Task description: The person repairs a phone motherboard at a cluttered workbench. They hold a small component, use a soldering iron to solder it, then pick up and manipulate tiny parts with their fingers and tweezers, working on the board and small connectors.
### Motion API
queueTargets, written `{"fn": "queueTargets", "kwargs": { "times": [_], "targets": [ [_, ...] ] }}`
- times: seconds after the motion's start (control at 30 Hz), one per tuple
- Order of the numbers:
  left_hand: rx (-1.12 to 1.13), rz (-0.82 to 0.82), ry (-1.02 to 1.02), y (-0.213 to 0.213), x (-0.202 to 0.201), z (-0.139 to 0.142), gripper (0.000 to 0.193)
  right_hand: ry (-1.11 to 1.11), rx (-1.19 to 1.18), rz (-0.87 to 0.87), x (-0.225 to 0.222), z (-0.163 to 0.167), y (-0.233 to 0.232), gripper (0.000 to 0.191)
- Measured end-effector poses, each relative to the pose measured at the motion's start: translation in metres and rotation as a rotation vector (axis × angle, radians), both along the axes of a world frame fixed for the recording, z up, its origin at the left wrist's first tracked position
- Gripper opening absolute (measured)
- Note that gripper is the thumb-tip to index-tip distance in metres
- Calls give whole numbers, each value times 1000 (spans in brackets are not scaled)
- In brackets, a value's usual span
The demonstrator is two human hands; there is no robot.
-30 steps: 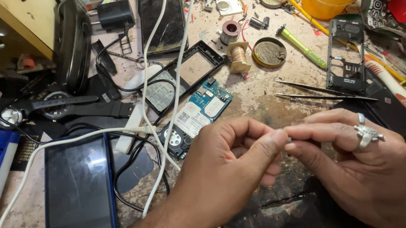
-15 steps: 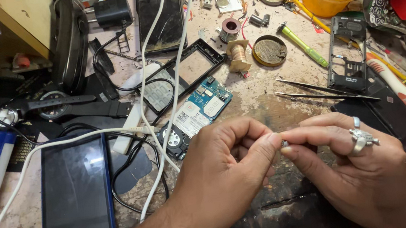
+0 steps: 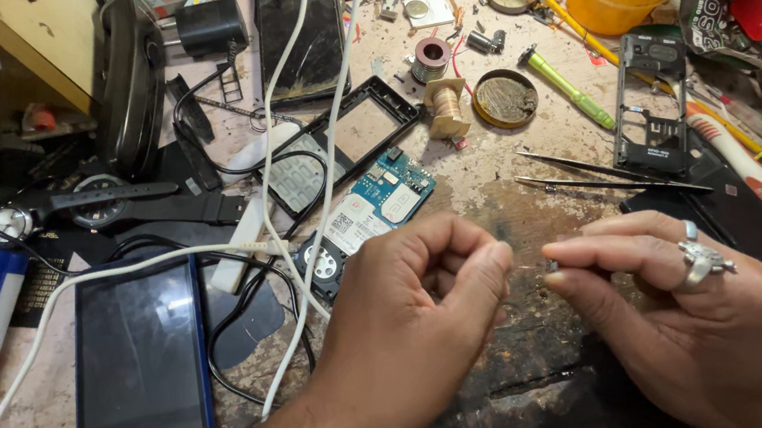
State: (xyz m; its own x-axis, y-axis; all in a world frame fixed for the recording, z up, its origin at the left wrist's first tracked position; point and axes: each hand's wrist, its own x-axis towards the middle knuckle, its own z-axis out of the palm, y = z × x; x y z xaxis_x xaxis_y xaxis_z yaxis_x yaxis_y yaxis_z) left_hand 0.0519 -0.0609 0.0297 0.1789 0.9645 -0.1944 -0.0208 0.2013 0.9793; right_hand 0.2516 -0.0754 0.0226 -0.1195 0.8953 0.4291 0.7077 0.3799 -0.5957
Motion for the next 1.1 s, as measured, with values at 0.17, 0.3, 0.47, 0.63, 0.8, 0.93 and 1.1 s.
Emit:
{"fn": "queueTargets", "kwargs": {
  "times": [0.17,0.3,0.47,0.63,0.8,0.93,1.1],
  "targets": [
    [242,113,275,-1,-2,-2,14,-111,-65,81,2,-1,12,19],
    [683,-6,649,-4,-6,-7,10,-227,-94,148,3,-2,17,19],
    [803,-141,812,-8,-8,-11,10,-298,-113,156,5,0,16,22],
    [907,-129,812,-13,-9,-11,14,-349,-106,155,9,3,14,27],
    [975,-154,888,-16,-8,-12,23,-346,-159,91,13,2,11,32],
    [1019,-153,936,-18,-7,-13,34,-359,-142,73,15,1,9,32],
    [1047,-122,935,-19,-6,-13,39,-290,-148,127,22,-2,10,34]
  ]
}}
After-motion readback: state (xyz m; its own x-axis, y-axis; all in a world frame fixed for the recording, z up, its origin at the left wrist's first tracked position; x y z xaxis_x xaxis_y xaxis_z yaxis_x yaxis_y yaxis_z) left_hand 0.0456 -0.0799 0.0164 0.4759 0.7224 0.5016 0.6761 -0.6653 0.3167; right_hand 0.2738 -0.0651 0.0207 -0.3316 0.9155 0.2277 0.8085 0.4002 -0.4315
